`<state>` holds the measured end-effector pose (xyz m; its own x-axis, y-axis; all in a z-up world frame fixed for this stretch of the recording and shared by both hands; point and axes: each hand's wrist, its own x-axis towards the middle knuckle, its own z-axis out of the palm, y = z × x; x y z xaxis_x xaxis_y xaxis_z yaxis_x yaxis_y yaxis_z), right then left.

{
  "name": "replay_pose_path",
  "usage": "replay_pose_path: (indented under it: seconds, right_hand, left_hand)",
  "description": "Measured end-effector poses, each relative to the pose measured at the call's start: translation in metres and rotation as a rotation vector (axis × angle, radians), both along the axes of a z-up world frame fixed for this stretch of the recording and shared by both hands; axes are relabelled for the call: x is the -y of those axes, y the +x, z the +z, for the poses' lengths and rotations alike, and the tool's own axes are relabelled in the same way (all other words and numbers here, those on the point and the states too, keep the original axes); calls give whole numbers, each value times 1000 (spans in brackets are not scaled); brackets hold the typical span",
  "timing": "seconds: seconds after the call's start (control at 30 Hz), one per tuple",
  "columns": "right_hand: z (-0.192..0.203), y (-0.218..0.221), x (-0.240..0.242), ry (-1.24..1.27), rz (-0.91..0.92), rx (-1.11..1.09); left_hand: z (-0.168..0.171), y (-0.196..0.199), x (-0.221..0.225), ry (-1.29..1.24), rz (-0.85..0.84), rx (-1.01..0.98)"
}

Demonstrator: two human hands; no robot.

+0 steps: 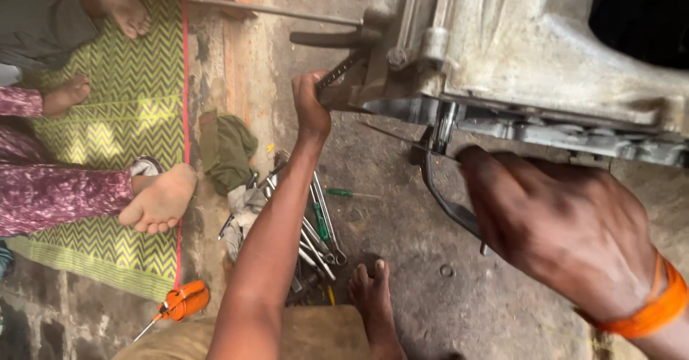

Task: The recorder is working on a motorcycle engine casing, cleaning and inspecting parts.

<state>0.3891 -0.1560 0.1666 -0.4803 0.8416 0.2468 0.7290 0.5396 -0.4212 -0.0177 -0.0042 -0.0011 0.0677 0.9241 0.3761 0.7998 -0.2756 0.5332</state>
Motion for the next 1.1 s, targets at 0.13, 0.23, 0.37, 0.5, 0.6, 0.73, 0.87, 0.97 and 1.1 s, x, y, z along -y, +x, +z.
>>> replay_pose_path:
  seconds: [0.13,0.23,0.37,0.5,0.6,0.73,0.87,0.97,1.1]
  right_hand:
    - [-1,-2,-5,1,-25,-98]
    - [-21,-4,0,59,-91,-206]
    - [-52,-16,-3,249,-134,-315]
    - [-25,-30,-13,228,-108,-459]
    - [-26,-34,-18,247,-147,-525]
    - [-49,-35,-16,235,-149,-613]
    - [-51,-38,-15,275,-142,-609]
    - [-62,-41,-17,286,-132,-640]
    - [-64,-44,-19,265,-134,-628]
  left_hand:
    - [1,-3,-11,-53,8,374]
    - [-7,-11,-8,-58,9,428]
    - [-13,-12,-11,76,-22,153]
    - [-14,-14,-13,67,-42,145]
    - [-18,-15,-14,49,-53,192]
    - [-21,-14,-17,38,-61,175]
    - [-16,-9,-16,-26,-64,284]
    - [-14,-10,-16,-49,-64,255]
    - [-12,-8,-16,-12,-75,167]
